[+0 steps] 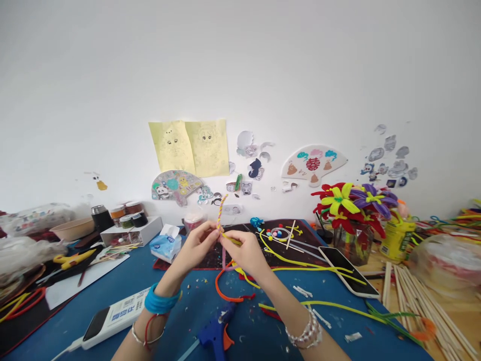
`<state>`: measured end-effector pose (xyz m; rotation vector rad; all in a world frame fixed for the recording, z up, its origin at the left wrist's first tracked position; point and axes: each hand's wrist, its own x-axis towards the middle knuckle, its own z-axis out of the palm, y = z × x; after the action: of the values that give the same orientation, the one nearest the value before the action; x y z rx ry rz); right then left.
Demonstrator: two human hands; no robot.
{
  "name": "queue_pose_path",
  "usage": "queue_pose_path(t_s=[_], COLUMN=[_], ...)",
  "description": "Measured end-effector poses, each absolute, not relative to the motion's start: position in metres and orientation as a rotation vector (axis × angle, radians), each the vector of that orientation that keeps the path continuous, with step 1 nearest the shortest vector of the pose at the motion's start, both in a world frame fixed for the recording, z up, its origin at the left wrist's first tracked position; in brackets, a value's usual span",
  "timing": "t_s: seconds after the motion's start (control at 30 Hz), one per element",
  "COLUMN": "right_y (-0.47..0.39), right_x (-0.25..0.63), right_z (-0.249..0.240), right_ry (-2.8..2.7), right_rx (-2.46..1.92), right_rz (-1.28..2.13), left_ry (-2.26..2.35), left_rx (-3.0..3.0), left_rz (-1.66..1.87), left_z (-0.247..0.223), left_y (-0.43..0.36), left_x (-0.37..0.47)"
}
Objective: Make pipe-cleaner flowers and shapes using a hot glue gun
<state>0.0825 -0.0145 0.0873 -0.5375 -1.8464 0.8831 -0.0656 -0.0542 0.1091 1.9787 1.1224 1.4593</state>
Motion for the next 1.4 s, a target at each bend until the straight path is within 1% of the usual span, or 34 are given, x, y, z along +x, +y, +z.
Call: queue_pose_path(t_s=[0.1, 0.17, 0.2, 0.27, 0.43, 0.63, 0.73, 0.8, 0.87, 0.97, 1.07, 1.13, 1.27, 1.4], right_y=[-0.016, -0.016, -0.016, -0.018, -0.019, -0.016, -0.016, -0.016, -0.017, -0.020, -0.020, -0.020, -0.020, -0.021], right_x=[0.088, 0.089, 0.089, 0.089, 0.086, 0.081, 0.081, 0.082, 0.083, 0.086, 0.086, 0.085, 0.080, 0.080], right_z=[0.091, 0.089, 0.087, 0.085, 0.081, 0.069, 0.067, 0.069, 0.074, 0.085, 0.094, 0.096, 0.090, 0.077], right_ry=[-1.740, -1.653, -1.626, -1.609, -1.586, -1.643, -1.683, -1.697, -1.679, -1.625, -1.607, -1.619, -1.655, -1.781], right_rx=[-0.333, -0.177, -0.123, -0.065, 0.007, 0.133, 0.107, 0.072, 0.026, -0.073, -0.204, -0.320, -0.500, -0.530], right_rz=[1.690, 2.035, 2.128, 2.204, 2.273, 2.354, 2.364, 2.356, 2.298, 2.120, 1.893, 1.677, 1.077, 0.220], left_ry=[0.883, 0.740, 0.685, 0.624, 0.594, 0.485, 0.514, 0.510, 0.498, 0.561, 0.735, 0.842, 1.010, 1.149], left_rx=[1.858, 1.808, 1.787, 1.763, 1.785, 1.894, 1.956, 1.953, 1.943, 1.980, 2.081, 2.138, 2.132, 1.995], left_rz=[1.322, 1.284, 1.284, 1.318, 1.405, 1.317, 1.247, 1.281, 1.362, 1.483, 1.569, 1.625, 1.761, 1.838], left_z=[0.113, 0.112, 0.111, 0.109, 0.106, 0.106, 0.107, 0.108, 0.109, 0.111, 0.114, 0.115, 0.112, 0.106], left_y=[-0.058, -0.060, -0.060, -0.059, -0.056, -0.059, -0.062, -0.062, -0.062, -0.060, -0.058, -0.056, -0.053, -0.050], left_x=[-0.072, -0.074, -0.074, -0.072, -0.066, -0.064, -0.062, -0.060, -0.061, -0.066, -0.075, -0.078, -0.075, -0.069])
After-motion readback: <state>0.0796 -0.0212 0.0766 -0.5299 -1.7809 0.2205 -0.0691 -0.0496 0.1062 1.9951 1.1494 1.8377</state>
